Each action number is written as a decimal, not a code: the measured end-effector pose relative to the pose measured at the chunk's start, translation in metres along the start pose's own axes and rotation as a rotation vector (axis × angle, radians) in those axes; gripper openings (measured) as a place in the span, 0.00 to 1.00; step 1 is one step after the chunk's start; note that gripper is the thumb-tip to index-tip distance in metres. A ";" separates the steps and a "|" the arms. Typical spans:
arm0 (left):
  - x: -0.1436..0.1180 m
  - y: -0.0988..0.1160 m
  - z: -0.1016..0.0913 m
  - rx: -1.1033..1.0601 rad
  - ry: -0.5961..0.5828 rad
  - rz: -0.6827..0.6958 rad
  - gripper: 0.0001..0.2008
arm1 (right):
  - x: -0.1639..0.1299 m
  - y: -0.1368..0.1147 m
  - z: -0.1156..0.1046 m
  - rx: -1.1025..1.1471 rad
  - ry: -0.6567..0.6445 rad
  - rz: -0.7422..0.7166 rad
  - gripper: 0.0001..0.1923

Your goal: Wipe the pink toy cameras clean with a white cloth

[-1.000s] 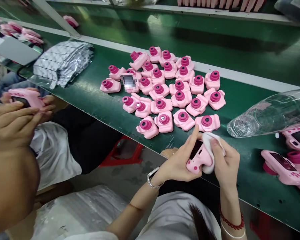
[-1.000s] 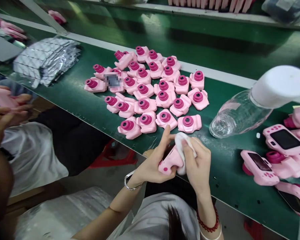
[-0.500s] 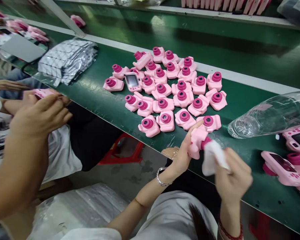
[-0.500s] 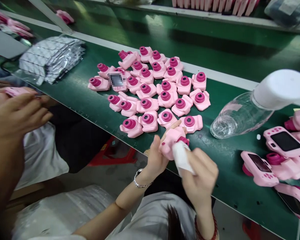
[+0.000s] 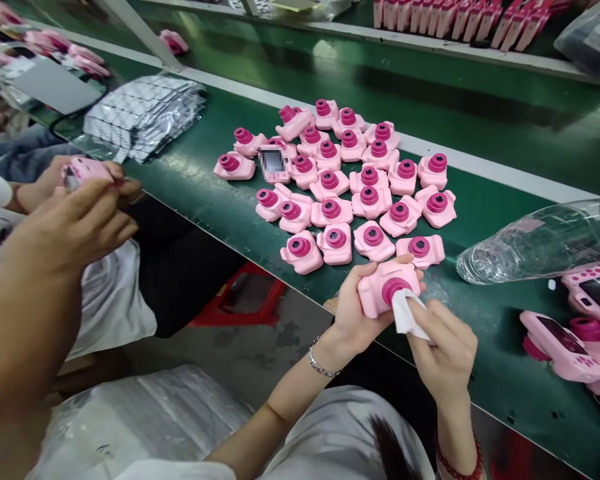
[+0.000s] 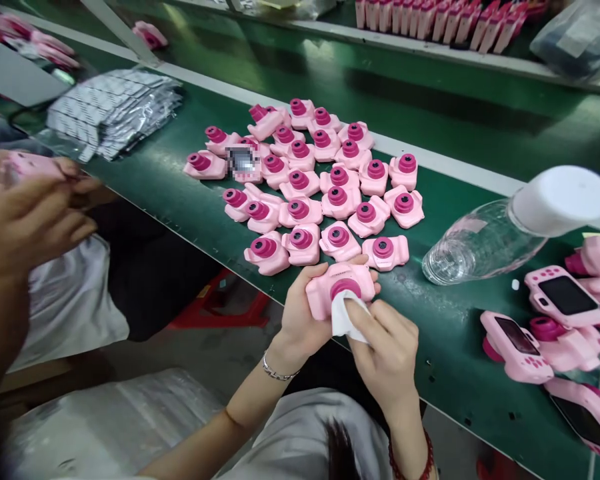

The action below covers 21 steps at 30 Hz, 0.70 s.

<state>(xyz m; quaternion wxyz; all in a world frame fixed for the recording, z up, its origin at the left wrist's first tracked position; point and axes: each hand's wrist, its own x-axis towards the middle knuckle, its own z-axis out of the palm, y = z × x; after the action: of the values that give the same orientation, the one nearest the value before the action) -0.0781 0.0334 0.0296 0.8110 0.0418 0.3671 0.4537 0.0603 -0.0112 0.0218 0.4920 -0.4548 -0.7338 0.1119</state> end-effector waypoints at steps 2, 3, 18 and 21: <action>0.002 -0.002 0.000 0.010 0.056 0.024 0.27 | 0.001 -0.002 -0.002 -0.031 -0.068 -0.010 0.11; 0.002 -0.005 0.001 0.029 0.082 0.058 0.27 | 0.000 -0.004 -0.002 -0.049 -0.044 0.008 0.11; -0.026 -0.020 -0.026 1.312 -0.341 0.295 0.65 | -0.015 0.010 0.027 0.205 0.366 1.049 0.27; -0.028 -0.018 -0.029 1.347 -0.392 0.275 0.57 | -0.017 0.007 0.029 0.284 0.467 1.089 0.27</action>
<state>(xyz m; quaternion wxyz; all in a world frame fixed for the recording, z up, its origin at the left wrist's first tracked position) -0.0927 -0.0057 0.0169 0.5953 0.6603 0.4064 0.2107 0.0419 -0.0123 -0.0072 0.5679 -0.7071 -0.2463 0.3418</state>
